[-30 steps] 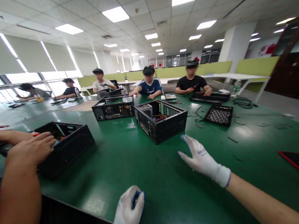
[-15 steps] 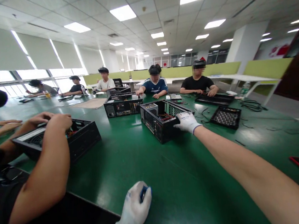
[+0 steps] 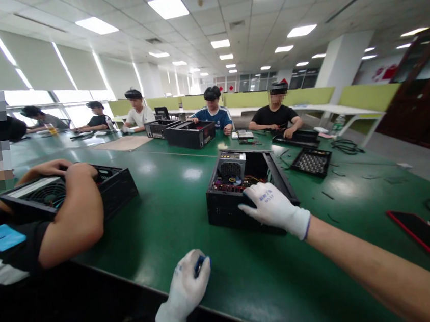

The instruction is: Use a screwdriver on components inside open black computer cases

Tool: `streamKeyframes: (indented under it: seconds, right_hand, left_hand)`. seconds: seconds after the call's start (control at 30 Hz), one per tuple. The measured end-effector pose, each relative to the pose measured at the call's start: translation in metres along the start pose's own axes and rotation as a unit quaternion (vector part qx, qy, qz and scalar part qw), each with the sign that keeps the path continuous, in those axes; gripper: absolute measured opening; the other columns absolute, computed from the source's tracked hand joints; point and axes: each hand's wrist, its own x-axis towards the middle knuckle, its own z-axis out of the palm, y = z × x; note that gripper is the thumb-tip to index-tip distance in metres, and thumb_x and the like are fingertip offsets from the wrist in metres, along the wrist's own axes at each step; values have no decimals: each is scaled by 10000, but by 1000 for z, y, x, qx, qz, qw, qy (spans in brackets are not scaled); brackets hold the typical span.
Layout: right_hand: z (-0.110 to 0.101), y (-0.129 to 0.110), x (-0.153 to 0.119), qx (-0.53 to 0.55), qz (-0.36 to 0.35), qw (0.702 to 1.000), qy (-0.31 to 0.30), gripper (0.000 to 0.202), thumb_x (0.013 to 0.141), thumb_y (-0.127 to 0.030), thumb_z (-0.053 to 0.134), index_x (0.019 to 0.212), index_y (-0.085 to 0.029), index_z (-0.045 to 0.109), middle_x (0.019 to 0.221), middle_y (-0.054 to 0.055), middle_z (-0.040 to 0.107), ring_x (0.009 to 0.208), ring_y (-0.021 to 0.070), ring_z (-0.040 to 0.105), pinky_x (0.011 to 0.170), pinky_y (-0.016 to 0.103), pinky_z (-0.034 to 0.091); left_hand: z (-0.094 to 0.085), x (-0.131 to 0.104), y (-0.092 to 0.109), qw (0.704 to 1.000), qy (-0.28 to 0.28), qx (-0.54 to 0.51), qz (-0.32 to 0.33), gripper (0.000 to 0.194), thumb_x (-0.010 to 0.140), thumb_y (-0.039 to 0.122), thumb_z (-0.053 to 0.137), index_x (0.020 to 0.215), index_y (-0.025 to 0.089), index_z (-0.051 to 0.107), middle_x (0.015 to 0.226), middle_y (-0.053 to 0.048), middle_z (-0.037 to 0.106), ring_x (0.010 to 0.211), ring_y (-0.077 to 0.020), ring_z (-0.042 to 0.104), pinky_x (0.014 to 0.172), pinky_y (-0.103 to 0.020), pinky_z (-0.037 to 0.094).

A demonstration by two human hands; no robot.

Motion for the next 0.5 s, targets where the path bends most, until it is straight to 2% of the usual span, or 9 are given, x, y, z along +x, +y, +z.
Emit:
streamKeyframes:
  seconds: [0.1, 0.2, 0.33, 0.43, 0.5]
  right_hand:
    - [-14, -20, -35, 28, -40, 999, 17, 496, 1012, -613, 522, 1106, -158, 696, 1055, 152, 730, 977, 298, 658, 868, 402, 441]
    - [-27, -36, -71, 56, -67, 995, 43, 450, 1004, -589, 553, 1070, -167, 695, 988, 129, 721, 905, 285, 657, 842, 416, 457]
    - [-43, -51, -109, 99, -89, 989, 62, 355, 1008, -489, 580, 1050, -154, 691, 943, 115, 703, 849, 279, 638, 810, 433, 465]
    - [-52, -60, -127, 132, -100, 984, 63, 341, 1005, -479, 582, 1040, -158, 689, 936, 109, 697, 840, 276, 622, 795, 431, 465]
    - [-57, -66, -136, 154, -111, 979, 77, 318, 999, -459, 592, 1053, -159, 684, 956, 112, 700, 859, 275, 619, 804, 429, 464]
  left_hand:
    - [-2, -2, 2, 1000, 12, 0, 9, 242, 1023, 393, 530, 896, 216, 635, 807, -22, 680, 727, -175, 666, 707, -283, 525]
    - [-15, -1, 13, 999, 35, 2, 0, 268, 1025, 381, 530, 830, 215, 611, 742, 1, 641, 672, -161, 630, 654, -273, 501]
    - [-51, 10, 48, 998, 63, 8, 19, 277, 999, 362, 576, 761, 220, 566, 648, 38, 543, 567, -129, 524, 544, -257, 417]
    - [-76, 24, 78, 996, 68, 8, 51, 209, 958, 339, 649, 801, 218, 582, 691, 39, 561, 581, -120, 515, 553, -254, 415]
    - [-86, 32, 94, 996, 52, 17, 71, 184, 933, 326, 691, 826, 218, 588, 726, 34, 578, 611, -122, 539, 571, -254, 427]
